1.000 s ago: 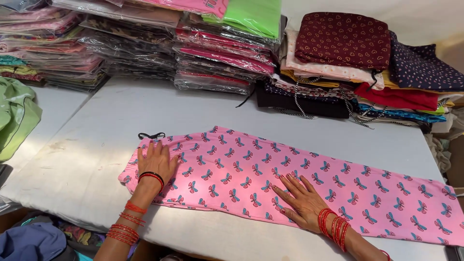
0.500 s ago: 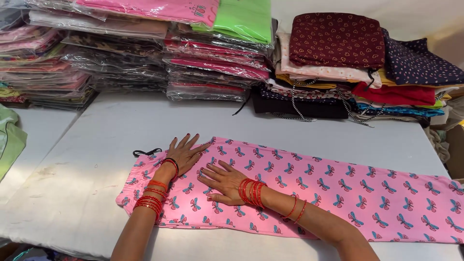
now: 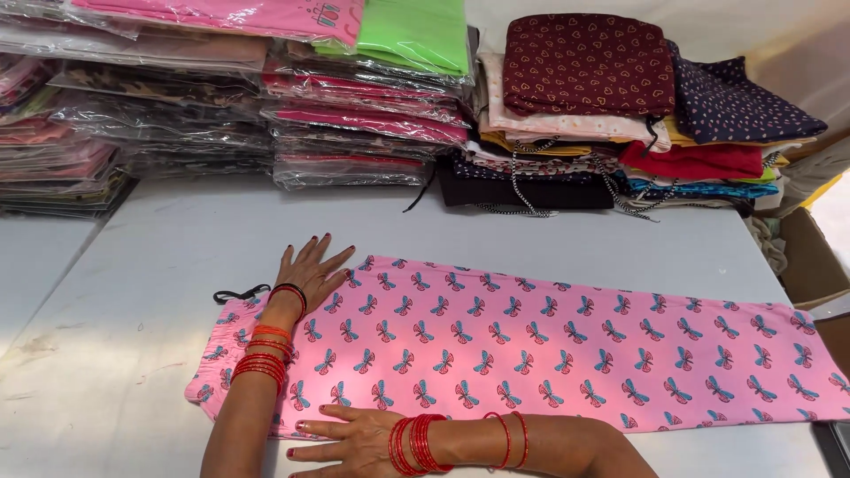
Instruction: The person unfolds a pink patterned garment on a white table, smooths it out, and folds it into a neat rectangle. The folded garment is then placed on a stack of other folded clothes.
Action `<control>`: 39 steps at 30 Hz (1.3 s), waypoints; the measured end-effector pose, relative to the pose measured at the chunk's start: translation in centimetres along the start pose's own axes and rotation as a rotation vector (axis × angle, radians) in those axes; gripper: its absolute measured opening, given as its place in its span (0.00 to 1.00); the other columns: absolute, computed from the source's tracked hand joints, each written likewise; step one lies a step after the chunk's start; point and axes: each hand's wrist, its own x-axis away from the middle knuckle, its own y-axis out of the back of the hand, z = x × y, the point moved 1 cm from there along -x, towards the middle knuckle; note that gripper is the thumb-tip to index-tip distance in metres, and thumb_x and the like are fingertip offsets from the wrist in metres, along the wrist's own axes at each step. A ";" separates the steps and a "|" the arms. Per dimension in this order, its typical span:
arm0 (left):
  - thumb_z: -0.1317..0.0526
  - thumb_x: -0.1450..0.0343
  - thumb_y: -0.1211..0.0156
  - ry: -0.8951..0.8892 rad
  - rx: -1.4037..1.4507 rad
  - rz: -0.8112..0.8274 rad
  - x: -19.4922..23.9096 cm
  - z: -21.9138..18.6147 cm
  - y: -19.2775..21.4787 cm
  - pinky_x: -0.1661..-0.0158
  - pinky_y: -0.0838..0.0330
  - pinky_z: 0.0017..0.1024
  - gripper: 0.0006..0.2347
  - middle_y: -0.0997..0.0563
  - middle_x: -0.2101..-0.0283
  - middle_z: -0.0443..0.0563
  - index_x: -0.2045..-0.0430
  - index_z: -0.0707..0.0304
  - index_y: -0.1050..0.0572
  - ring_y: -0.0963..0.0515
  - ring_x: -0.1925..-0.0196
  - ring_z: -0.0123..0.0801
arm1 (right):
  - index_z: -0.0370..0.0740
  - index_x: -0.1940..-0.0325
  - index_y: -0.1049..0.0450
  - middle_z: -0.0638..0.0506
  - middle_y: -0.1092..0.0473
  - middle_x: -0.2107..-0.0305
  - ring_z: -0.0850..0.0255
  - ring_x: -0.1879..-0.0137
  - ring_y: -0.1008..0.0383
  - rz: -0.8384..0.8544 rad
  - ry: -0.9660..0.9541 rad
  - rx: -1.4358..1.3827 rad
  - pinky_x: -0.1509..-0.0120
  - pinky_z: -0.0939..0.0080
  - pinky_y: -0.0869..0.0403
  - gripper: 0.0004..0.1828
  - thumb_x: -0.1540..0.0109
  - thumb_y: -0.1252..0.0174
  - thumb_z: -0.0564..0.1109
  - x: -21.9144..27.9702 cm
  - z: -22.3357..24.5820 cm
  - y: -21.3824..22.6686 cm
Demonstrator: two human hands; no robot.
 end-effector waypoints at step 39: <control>0.42 0.25 0.60 0.119 -0.244 -0.309 2.0 -10.1 -1.2 0.29 0.63 0.58 0.29 0.50 0.21 0.51 0.26 0.42 0.50 0.53 0.20 0.42 | 0.35 0.20 0.59 0.34 0.66 0.23 0.44 0.17 0.74 0.004 -1.980 0.432 0.20 0.35 0.71 0.45 0.33 0.64 0.66 53.8 -7.1 2.5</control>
